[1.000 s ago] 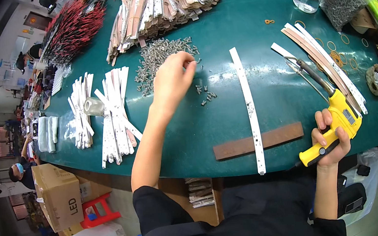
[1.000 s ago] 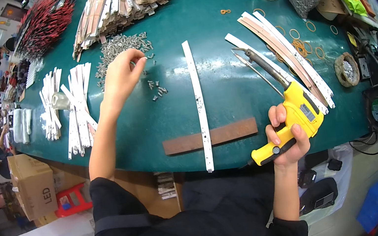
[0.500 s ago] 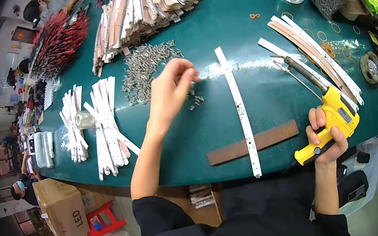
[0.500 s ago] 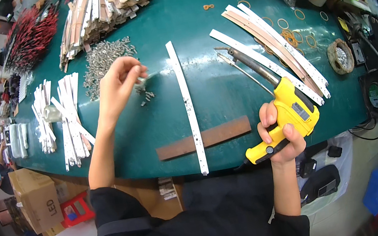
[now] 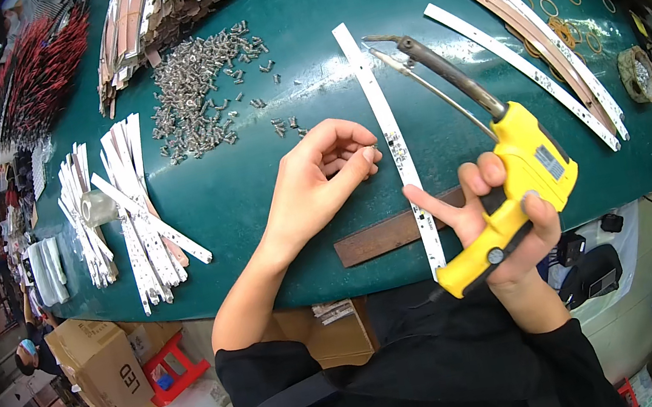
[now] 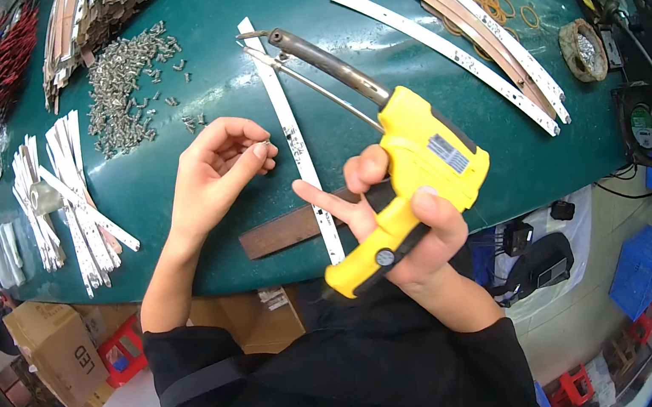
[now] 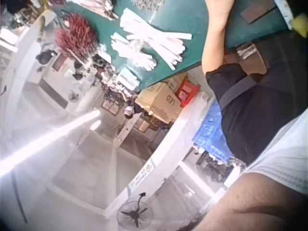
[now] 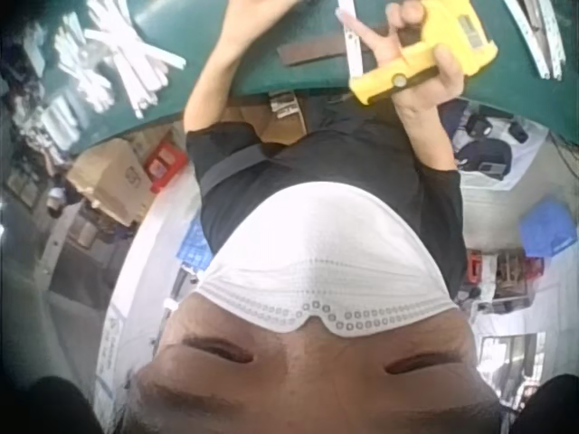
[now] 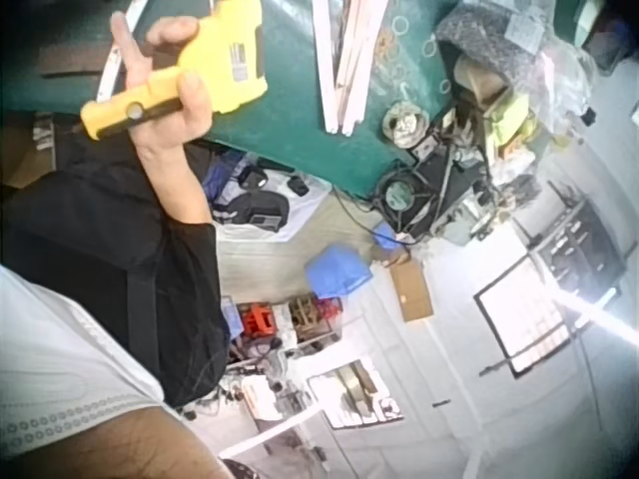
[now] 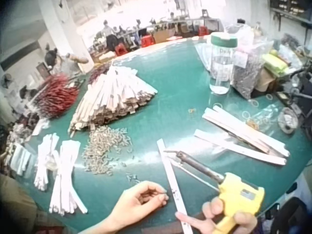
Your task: The person solders small components onto LED light strips using a soldering gun, secures a bundle of the strips together with a rubber band by hand, and solders components onto additional LED strips.
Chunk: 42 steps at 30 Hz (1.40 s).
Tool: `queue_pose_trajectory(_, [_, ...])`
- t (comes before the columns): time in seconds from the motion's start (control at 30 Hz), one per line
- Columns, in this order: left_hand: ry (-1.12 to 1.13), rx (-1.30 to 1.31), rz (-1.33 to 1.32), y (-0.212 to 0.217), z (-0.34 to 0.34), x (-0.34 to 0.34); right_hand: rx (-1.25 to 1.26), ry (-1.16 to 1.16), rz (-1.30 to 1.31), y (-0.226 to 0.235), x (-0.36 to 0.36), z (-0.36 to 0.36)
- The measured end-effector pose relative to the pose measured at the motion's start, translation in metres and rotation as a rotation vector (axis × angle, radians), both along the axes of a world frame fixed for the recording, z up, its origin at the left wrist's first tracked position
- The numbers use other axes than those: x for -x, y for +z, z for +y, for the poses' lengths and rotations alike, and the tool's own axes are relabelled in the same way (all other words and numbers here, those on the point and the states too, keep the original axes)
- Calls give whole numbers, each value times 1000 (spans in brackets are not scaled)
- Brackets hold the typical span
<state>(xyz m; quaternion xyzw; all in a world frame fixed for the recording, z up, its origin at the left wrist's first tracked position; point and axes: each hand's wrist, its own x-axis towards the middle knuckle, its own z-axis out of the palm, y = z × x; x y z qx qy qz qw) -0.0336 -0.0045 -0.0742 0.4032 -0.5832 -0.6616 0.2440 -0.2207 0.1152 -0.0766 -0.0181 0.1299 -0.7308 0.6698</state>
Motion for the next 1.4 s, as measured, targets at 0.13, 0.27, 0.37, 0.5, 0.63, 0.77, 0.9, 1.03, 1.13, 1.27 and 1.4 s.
queue_pose_trajectory(0.13, [-12, 8, -8, -1, 3, 0, -5, 1, 100, -3, -2, 0])
queue_pose_trajectory(0.27, [-8, 83, -39, -3, 5, 3, 63, 14, 129, -2, 4, 10])
queue_pose_trajectory(0.37, [62, 264, -89, -7, 6, 8, 40, 63, 162, -6, 7, 13])
queue_pose_trajectory(0.5, [-7, 1044, -265, -12, 1, 15, 69, -7, 17, -12, 5, 14])
queue_pose_trajectory(0.63, [-35, 1080, -251, -16, 2, 19, 54, 10, 83, -13, 6, 15])
queue_pose_trajectory(0.77, [-50, 1084, -258, -19, 2, 20, 58, 26, 87, -13, 7, 14])
queue_pose_trajectory(0.9, [-43, 1107, -253, -21, 0, 21, 94, 62, 169, -14, 9, 13])
queue_pose_trajectory(1.03, [-47, 1126, -247, -22, -1, 23, 115, 86, 180, -14, 11, 12])
queue_pose_trajectory(1.13, [-50, 1132, -238, -22, -1, 25, 102, 84, 182, -14, 12, 12])
queue_pose_trajectory(1.27, [-53, 1158, -237, -24, -3, 26, 83, 62, 96, -13, 9, 13])
queue_pose_trajectory(1.4, [-109, 1197, -180, -26, -7, 26, 59, 17, 26, -12, 8, 14])
